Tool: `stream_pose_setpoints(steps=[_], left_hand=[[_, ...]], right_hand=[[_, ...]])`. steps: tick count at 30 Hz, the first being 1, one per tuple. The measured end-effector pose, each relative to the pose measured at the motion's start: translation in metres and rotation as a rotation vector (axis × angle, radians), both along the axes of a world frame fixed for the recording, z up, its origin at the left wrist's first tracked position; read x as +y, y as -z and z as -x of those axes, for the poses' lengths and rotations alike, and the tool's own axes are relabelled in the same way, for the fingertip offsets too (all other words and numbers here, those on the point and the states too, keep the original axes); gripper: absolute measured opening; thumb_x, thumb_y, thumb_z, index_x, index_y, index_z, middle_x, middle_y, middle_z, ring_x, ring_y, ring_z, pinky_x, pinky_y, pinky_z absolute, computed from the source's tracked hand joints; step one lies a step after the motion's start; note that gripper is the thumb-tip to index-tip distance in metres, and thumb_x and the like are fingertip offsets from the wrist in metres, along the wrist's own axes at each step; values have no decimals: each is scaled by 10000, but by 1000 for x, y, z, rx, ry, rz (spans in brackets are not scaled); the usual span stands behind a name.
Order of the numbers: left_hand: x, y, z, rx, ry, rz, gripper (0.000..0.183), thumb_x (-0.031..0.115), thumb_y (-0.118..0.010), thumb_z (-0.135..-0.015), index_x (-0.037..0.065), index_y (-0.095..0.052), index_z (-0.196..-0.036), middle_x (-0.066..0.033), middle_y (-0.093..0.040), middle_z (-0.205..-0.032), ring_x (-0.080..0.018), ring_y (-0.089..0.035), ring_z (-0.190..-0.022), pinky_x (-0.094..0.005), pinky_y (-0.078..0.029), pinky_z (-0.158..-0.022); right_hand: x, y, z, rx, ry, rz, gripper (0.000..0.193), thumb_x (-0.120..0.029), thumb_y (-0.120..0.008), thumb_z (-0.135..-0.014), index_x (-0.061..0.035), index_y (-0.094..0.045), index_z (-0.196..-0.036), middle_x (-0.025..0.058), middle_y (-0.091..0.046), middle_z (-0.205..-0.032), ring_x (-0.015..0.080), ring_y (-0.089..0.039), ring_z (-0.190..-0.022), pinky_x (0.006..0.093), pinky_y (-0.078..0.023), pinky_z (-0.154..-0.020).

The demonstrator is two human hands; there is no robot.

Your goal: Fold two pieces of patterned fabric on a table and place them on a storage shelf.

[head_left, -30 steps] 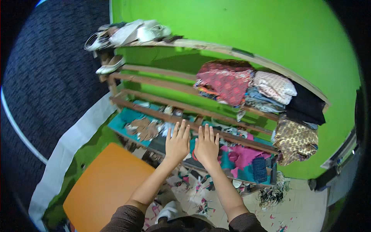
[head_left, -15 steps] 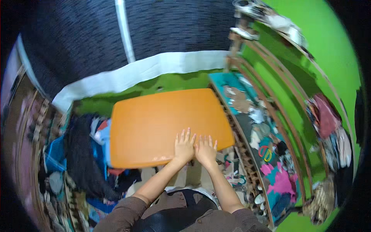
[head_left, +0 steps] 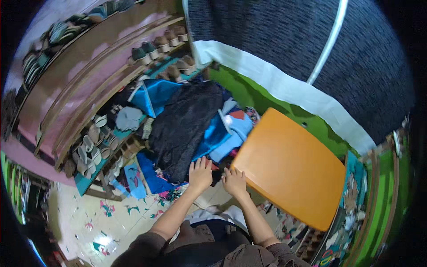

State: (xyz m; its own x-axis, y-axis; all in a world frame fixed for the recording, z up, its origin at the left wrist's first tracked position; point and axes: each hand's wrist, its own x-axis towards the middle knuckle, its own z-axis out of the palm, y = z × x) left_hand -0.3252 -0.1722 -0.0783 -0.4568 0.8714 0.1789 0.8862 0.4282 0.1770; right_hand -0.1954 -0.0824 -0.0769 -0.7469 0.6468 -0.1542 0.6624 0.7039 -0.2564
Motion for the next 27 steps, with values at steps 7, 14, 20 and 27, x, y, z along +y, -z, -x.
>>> stream_pose_setpoints(steps=[7,14,20,27], left_hand=[[-55,21,63,-98,-481,-70,404,334,-468,-849,63,-560,-1135,-162,-511,-1216,-308,-469,-1139,-480,-311,-972],[-38,56,108,-323,-537,91,423,364,-475,-841,78,-548,-1144,-123,-521,-1199,-293,-482,-1120,-451,-324,-960],[35,97,188,-397,-379,191,415,340,-514,-817,80,-546,-1139,-113,-517,-1203,-302,-477,-1112,-439,-328,-960],[135,127,268,-151,-172,176,724,302,-662,-711,67,-346,-1318,-116,-324,-1375,-281,-322,-1255,-457,-271,-1022]], right_hand=[[-13,12,92,128,-212,109,411,-277,-489,-837,-61,-489,-1187,161,-547,-1116,308,-536,-1020,451,-403,-887],[26,54,159,110,-152,464,362,-267,-440,-866,-49,-509,-1146,219,-594,-999,381,-564,-931,449,-440,-805],[104,96,212,97,-117,407,335,-207,-519,-812,-43,-531,-1104,203,-592,-969,380,-562,-887,443,-449,-774],[186,118,284,212,-228,-136,595,-133,-616,-692,-111,-430,-1257,156,-424,-1250,348,-383,-1169,486,-322,-950]])
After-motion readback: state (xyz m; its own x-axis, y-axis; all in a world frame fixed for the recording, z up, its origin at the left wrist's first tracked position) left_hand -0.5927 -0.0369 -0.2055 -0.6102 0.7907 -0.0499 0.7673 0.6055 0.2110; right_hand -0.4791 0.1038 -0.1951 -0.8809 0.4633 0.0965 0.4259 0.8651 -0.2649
